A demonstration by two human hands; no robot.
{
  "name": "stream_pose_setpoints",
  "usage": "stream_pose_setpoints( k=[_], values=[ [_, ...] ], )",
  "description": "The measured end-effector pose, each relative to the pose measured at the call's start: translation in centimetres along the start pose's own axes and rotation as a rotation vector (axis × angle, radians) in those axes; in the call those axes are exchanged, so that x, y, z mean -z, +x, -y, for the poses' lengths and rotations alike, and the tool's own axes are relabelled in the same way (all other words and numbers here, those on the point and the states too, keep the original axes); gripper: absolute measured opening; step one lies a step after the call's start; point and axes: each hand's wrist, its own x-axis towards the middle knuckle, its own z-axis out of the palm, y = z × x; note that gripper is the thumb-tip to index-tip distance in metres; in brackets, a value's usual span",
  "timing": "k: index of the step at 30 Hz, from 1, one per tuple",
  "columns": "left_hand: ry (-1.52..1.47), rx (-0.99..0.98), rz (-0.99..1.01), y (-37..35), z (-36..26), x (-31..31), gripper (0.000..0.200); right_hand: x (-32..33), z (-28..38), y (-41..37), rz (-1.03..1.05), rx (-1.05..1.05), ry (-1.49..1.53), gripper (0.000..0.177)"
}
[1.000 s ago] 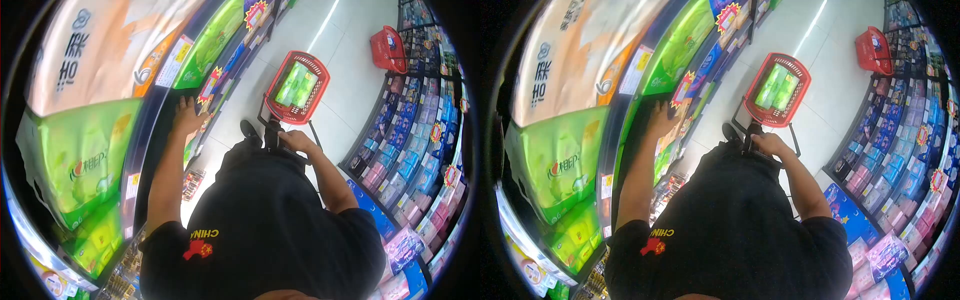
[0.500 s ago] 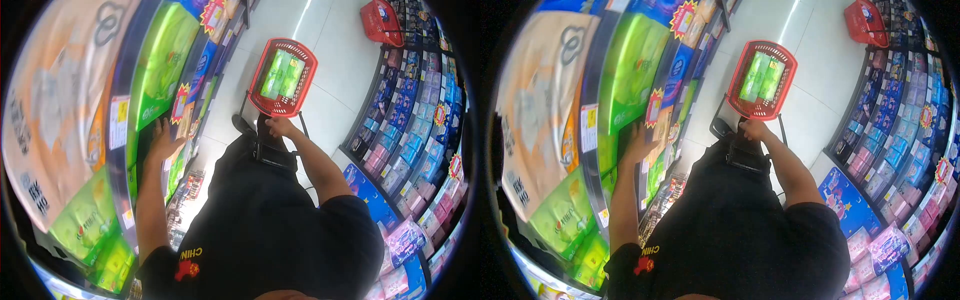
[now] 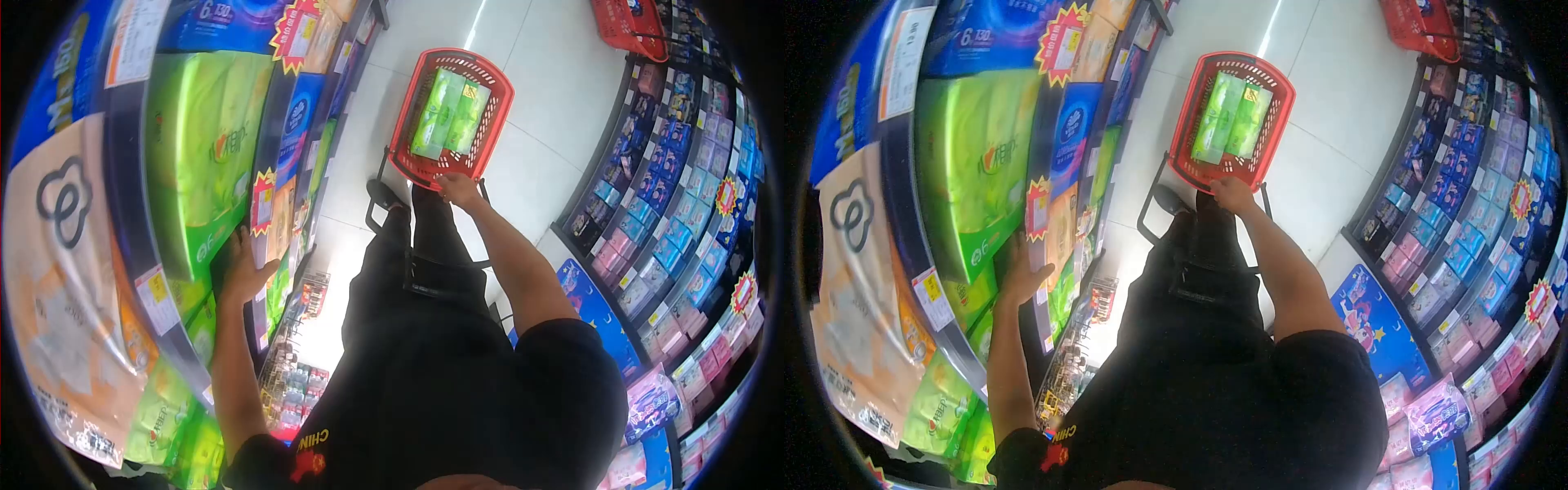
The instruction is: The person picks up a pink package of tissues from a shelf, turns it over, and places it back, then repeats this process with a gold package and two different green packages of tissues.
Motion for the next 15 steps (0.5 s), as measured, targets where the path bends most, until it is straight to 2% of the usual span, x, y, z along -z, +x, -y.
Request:
stream_pose_setpoints(
  k=[5, 9, 11, 12, 14, 15],
  values=[
    [0.025, -0.009, -0.031, 0.4, 0.8, -0.9, 0.109, 0.8, 0.8, 2.3, -0.002, 0.015, -0.119, 0.052],
    [-0.021, -0.026, -0.03, 0.7, 0.7, -1.1, 0.106, 1.0, -1.7, 6.0, -0.108, 0.173, -0.171, 0.047],
    [0.012, -0.019, -0.039, 0.5, 0.0, -0.7, 0.104, 1.9, -1.2, 6.6, -0.154, 0.172, -0.105, 0.045],
    [0.013, -0.01, -0.033, 0.5, -0.2, -0.7, 0.104, 1.8, -2.8, 8.9, -0.152, 0.082, -0.088, 0.044],
    [-0.051, -0.004, -0.032, 0.7, -0.3, -0.8, 0.105, 3.0, -3.1, 10.8, -0.159, 0.155, -0.17, 0.045],
    [-0.017, 0.003, -0.022, 0.8, -0.1, -0.9, 0.105, 3.3, -3.1, 11.7, -0.179, 0.1, -0.125, 0.046]
  ],
)
